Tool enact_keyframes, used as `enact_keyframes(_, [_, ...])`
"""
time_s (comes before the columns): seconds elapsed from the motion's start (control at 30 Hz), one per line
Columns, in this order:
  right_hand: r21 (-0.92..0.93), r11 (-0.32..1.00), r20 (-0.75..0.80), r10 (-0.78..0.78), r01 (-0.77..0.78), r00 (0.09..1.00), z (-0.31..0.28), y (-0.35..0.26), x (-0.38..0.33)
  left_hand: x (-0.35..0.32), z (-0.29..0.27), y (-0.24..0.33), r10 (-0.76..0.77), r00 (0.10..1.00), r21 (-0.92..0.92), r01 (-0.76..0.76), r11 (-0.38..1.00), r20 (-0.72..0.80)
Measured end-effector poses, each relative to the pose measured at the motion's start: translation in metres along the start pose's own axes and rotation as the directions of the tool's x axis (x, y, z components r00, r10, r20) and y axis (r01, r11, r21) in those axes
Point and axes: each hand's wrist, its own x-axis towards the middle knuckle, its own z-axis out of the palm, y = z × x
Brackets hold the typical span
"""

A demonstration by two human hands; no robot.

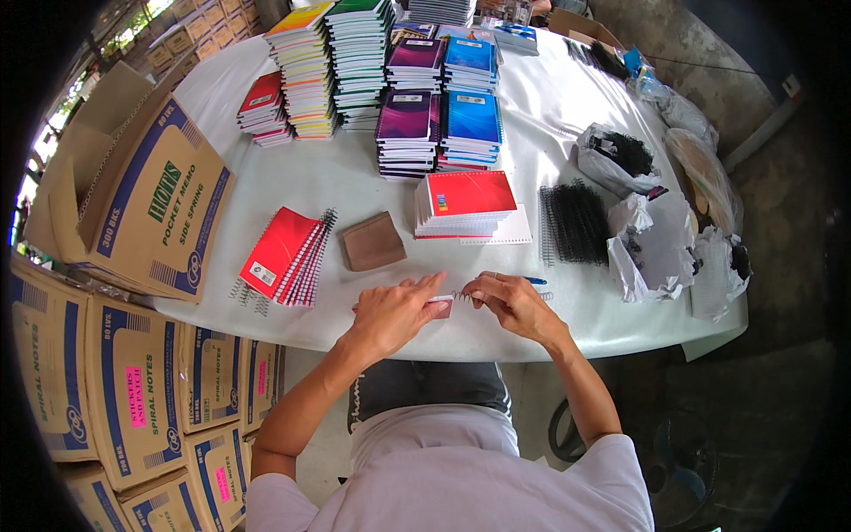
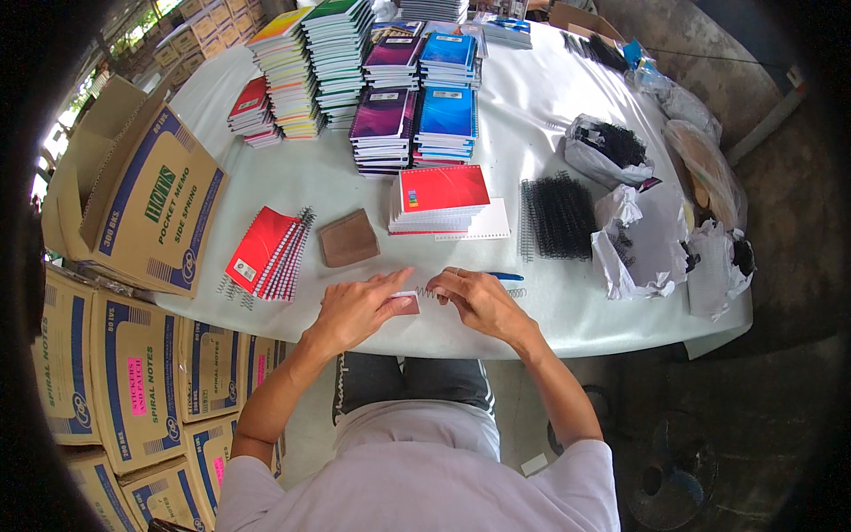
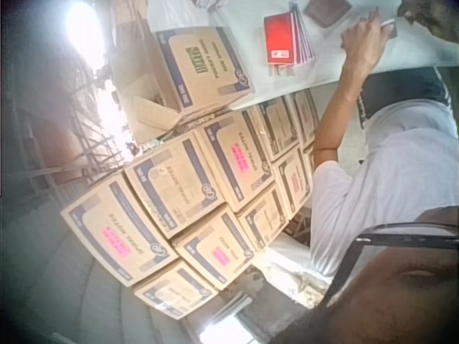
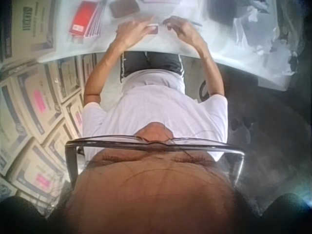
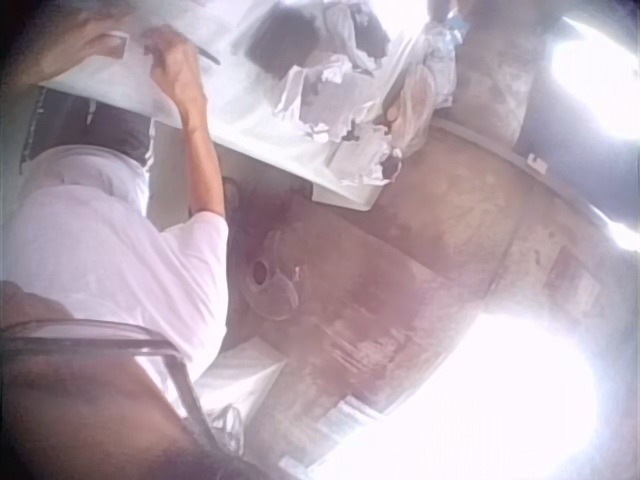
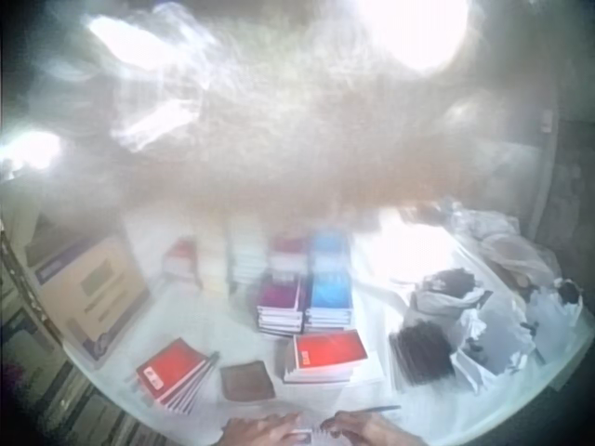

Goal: The person manually inserts a plastic spiral binding into a notebook and uses a pair of pliers to crimp the ends of the spiral.

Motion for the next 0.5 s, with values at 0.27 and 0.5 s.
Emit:
enact_keyframes(0.27, [-0.072, 0.98, -0.004, -0.187, 0.186, 0.982, -0.003, 0.001, 0.007, 0.002, 0.005, -0.005, 0.015, 0.999, 0.0, -0.015, 1.0, -0.033])
enact_keyframes(0.5, [-0.133, 0.985, -0.01, -0.117, 0.114, 0.993, -0.002, -0.009, 0.003, 0.004, -0.005, 0.009, -0.039, 0.999, -0.062, 0.039, 0.997, 0.001])
